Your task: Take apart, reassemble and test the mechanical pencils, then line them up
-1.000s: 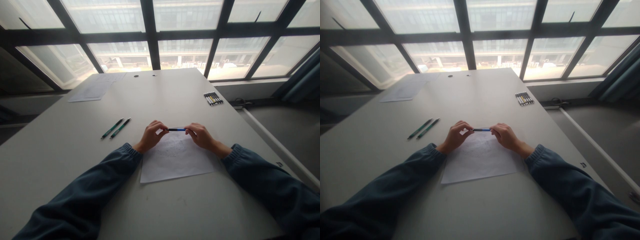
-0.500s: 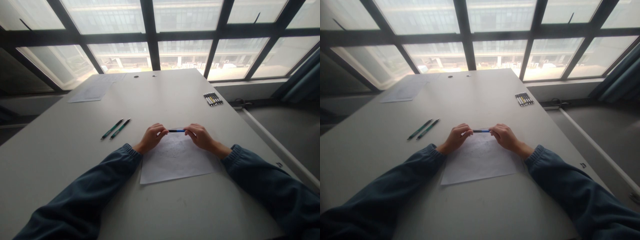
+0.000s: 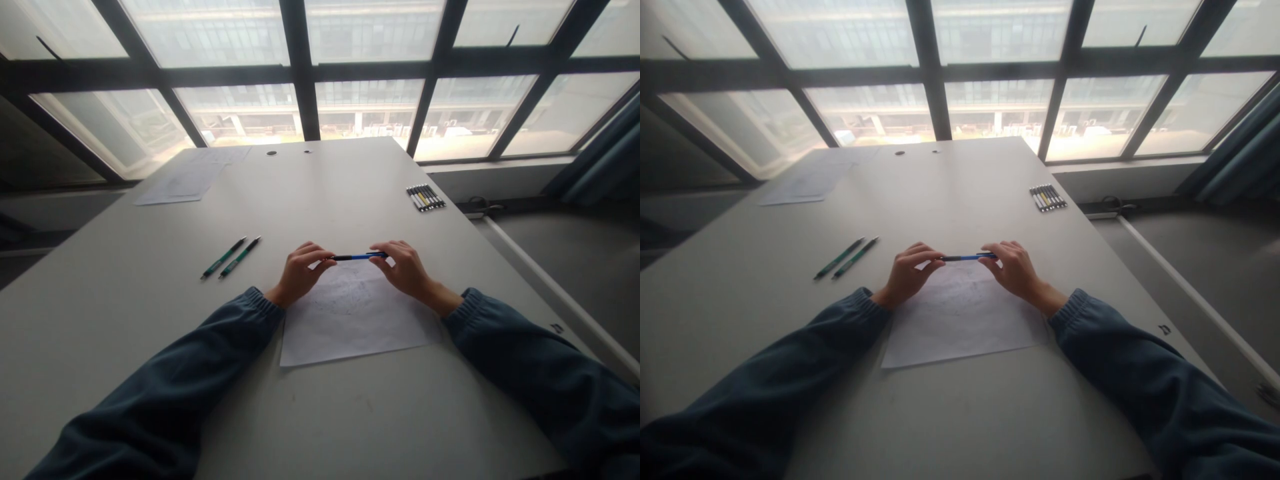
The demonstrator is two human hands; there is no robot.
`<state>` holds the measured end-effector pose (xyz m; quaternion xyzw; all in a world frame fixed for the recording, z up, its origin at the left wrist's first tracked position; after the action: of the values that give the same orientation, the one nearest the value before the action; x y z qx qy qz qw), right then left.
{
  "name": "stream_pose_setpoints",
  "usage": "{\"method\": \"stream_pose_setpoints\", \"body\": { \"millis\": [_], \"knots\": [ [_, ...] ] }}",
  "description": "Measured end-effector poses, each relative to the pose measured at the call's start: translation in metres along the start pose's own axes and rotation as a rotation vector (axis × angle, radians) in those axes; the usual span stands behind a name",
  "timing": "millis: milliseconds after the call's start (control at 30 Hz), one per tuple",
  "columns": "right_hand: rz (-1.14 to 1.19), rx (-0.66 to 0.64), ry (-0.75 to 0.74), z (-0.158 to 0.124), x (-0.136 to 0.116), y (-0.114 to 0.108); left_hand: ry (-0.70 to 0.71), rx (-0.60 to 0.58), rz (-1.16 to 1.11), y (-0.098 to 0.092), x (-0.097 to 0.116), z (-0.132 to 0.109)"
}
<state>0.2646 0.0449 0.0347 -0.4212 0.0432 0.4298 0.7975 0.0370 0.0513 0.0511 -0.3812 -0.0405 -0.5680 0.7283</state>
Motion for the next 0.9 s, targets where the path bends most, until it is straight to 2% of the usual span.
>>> {"method": "stream_pose_setpoints", "body": {
  "millis": [67,167,267,333,467,600,733,900],
  "knots": [
    [0.163,0.064,0.167,0.001,0.011,-0.003,0.008,0.026,0.018,-0.002,0.002,0.001],
    [0.571,0.117,0.440,0.000,0.024,0.001,0.021,0.035,0.025,-0.004,0.004,0.001],
    [0.992,0.093,0.634,-0.001,0.022,0.017,0.035,0.018,0.013,-0.002,0.006,0.002],
    [1.169,0.054,0.715,0.000,0.015,0.028,0.043,-0.001,0.006,0.000,0.007,0.002],
    [1.332,0.121,0.785,0.002,0.010,0.036,0.033,-0.080,-0.008,0.006,0.005,0.001],
    [1.526,0.225,0.856,0.003,0.019,0.034,-0.054,-0.133,0.039,0.010,-0.004,-0.002],
    [1.664,0.173,0.893,0.004,0.021,0.028,-0.156,-0.150,0.173,0.011,-0.015,-0.004],
    [1.730,0.169,0.870,0.004,0.020,0.022,-0.155,-0.218,0.210,0.016,-0.017,-0.006]
  ]
}}
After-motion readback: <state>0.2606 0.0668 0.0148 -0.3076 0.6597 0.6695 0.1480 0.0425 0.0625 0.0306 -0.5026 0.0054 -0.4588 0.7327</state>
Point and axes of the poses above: each hand's wrist, its own z-axis towards the middle knuckle, its own y-axis out of the palm, x = y × z, the point moved 7 cm from there along z, towards the middle knuckle, and after that the axes turned 3 degrees about -z, right-handed, at the moved point
